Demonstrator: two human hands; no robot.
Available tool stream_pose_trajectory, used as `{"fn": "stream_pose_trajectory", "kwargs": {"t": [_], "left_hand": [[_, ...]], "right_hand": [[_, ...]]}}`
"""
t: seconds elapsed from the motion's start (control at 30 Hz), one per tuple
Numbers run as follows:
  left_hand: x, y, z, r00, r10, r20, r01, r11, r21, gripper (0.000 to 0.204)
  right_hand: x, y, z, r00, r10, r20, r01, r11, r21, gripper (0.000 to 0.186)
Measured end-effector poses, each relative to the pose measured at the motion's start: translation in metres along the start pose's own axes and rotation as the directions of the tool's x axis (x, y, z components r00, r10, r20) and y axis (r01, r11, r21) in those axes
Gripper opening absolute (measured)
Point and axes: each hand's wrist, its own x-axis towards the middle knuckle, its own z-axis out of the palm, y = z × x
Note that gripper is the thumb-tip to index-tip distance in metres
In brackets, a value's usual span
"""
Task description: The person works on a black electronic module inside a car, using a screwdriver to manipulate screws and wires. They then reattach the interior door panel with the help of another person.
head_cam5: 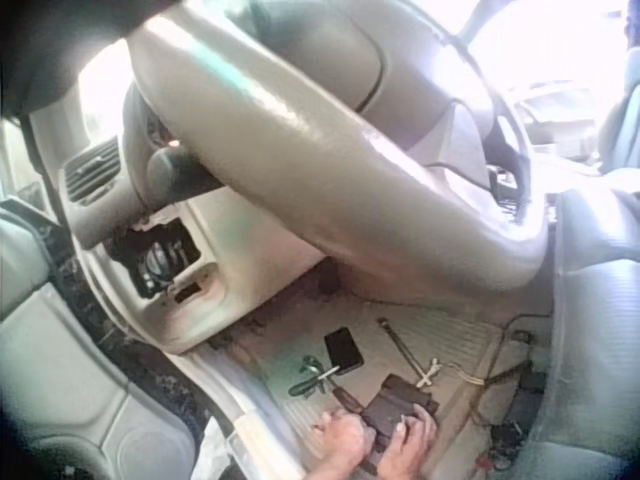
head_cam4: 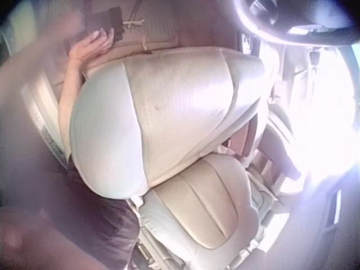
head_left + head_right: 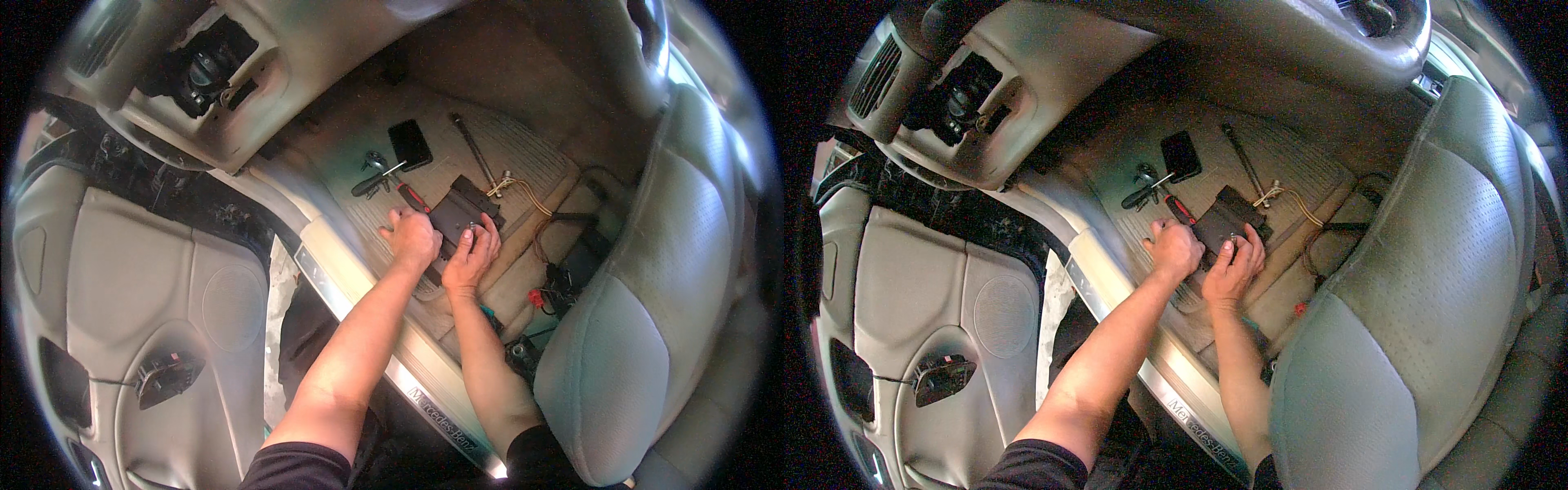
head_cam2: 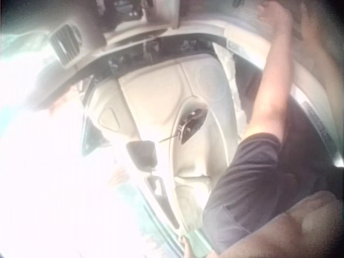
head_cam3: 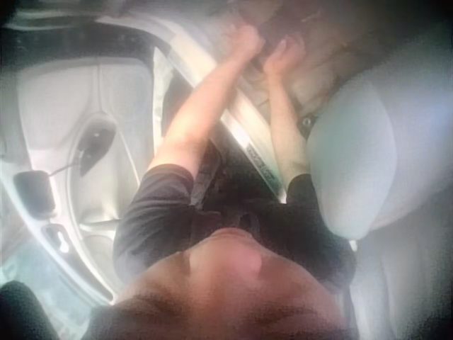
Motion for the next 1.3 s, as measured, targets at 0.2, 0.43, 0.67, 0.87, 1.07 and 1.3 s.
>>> {"fn": "stream_pose_trajectory", "kwargs": {"t": [0.2, 0.43, 0.67, 0.87, 1.07, 1.3], "left_hand": [[-0.007, -0.006, -0.003, 0.993, -0.089, 0.08, 0.109, 0.947, -0.303, 0.013], [-0.01, -0.004, 0.0, 0.996, -0.085, 0.029, 0.089, 0.967, -0.238, 0.017], [-0.018, 0.007, -0.009, 1.0, 0.0, -0.002, 0.0, 0.999, -0.052, 0.026], [-0.023, 0.012, 0.0, 0.998, 0.012, -0.058, -0.011, 1.0, 0.017, 0.027], [-0.02, 0.025, -0.018, 0.997, 0.025, 0.066, -0.023, 0.999, -0.022, 0.034], [-0.02, -0.008, 0.008, 0.996, -0.051, 0.067, 0.056, 0.995, -0.079, 0.026]], "right_hand": [[-0.002, 0.006, 0.001, 1.0, -0.008, -0.013, 0.008, 1.0, 0.007, 0.029], [-0.001, 0.002, 0.002, 1.0, 0.005, -0.013, -0.005, 1.0, 0.0, 0.03], [-0.002, 0.001, 0.004, 0.999, 0.006, -0.049, -0.005, 1.0, 0.019, 0.029], [-0.002, 0.005, 0.004, 0.999, -0.001, -0.049, 0.001, 1.0, 0.007, 0.029], [0.006, 0.011, 0.001, 0.998, -0.051, -0.024, 0.051, 0.998, -0.033, 0.035], [-0.016, 0.02, 0.018, 1.0, 0.0, 0.009, -0.001, 1.0, 0.031, 0.045]]}}
